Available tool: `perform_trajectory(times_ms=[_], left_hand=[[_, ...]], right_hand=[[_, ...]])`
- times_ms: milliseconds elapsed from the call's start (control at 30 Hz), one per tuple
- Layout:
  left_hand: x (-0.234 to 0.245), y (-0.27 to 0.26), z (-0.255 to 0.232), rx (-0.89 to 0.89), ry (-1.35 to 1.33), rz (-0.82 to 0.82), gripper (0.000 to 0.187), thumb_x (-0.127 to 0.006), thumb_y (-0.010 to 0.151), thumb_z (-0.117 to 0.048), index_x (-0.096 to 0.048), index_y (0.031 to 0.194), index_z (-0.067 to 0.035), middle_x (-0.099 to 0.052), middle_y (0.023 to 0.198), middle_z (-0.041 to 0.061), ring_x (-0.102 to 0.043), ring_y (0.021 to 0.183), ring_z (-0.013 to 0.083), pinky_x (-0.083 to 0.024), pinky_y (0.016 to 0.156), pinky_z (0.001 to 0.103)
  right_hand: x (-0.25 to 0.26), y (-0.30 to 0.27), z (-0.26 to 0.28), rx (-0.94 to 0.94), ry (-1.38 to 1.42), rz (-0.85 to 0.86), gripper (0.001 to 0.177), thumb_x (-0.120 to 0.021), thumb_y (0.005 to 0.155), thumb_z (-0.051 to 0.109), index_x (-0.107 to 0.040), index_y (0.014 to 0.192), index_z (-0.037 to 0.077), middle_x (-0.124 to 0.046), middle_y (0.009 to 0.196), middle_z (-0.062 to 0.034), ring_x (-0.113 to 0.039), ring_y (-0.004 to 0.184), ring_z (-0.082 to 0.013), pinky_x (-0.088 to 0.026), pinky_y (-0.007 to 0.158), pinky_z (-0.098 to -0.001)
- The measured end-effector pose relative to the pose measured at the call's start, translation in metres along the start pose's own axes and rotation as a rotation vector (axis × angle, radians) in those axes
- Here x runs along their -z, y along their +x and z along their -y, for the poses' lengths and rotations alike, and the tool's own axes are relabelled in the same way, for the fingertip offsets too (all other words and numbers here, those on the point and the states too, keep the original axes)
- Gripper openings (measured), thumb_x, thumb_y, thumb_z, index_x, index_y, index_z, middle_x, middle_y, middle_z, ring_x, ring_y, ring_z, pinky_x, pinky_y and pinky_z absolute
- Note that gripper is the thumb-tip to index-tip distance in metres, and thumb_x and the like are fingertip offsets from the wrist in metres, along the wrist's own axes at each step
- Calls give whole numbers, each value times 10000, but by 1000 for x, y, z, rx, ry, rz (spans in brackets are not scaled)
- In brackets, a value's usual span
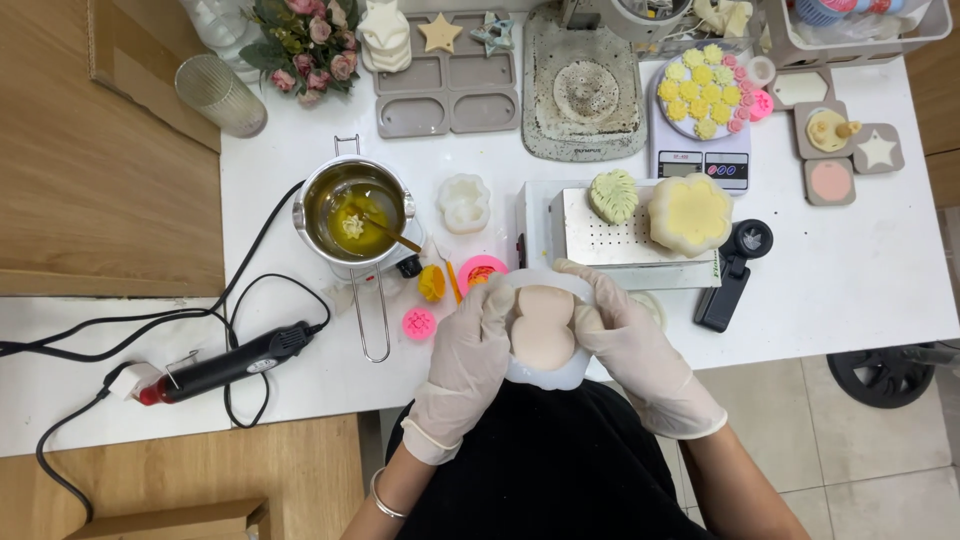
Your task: Creating handmade candles by melting wax and pouring it into various silicone molds.
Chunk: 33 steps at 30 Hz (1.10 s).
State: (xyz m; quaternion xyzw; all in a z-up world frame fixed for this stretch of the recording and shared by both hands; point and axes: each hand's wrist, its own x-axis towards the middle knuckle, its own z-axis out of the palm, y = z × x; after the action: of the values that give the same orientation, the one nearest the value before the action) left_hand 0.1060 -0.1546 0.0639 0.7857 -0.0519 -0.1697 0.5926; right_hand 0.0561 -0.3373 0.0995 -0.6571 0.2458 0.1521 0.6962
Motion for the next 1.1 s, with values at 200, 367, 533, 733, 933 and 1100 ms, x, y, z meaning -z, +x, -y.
perform_trajectory(times_ms=[200,367,533,733,933,1100], left_hand=[[2,-6,-2,-211,221,49,390,-507,1041,-386,-628,1197,-50,-731,1004,184,-701,876,396,-560,701,450],[7,-9,-15,-152,192,109,378,-517,1030,-406,-645,1176,-83,-739,965,162,-716,867,378,-569,695,444],[5,-14,-8,-268,173,131,397,-502,1048,-417,-636,1216,-83,-730,985,166,-708,874,383,-559,692,446],[2,-21,-8,-245,116,263,378,-502,1053,-412,-632,1232,-106,-728,950,162,-710,841,373,-551,663,442],[0,-29,-19,-343,147,270,333,-542,1040,-373,-645,1211,-107,-702,819,172,-698,762,392,-536,613,453],[-5,-26,-6,-326,153,350,295,-534,1055,-370,-609,1098,-88,-683,796,192,-675,758,415,-516,615,478]], right_hand=[[9,-9,13,-192,-139,-1,671,-549,880,-37,-508,1532,117,-653,1183,-90,-516,878,-164,-449,743,-296],[9,-14,37,-140,-74,52,620,-552,741,-30,-595,1355,39,-710,1167,-32,-656,1029,-79,-514,876,-231],[19,-14,42,-235,-82,58,538,-585,671,-70,-664,1201,-17,-737,1065,-43,-689,975,-107,-532,841,-265],[60,-4,2,-203,43,298,631,-549,535,-109,-667,1154,-65,-722,1022,-59,-667,902,-95,-490,761,-216],[86,9,-53,-57,216,480,661,-578,460,-46,-663,1107,-148,-714,901,-119,-647,709,-134,-477,568,-229],[94,14,-80,-114,357,486,649,-645,470,-11,-649,1107,-137,-716,929,-134,-689,789,-170,-527,668,-265]])
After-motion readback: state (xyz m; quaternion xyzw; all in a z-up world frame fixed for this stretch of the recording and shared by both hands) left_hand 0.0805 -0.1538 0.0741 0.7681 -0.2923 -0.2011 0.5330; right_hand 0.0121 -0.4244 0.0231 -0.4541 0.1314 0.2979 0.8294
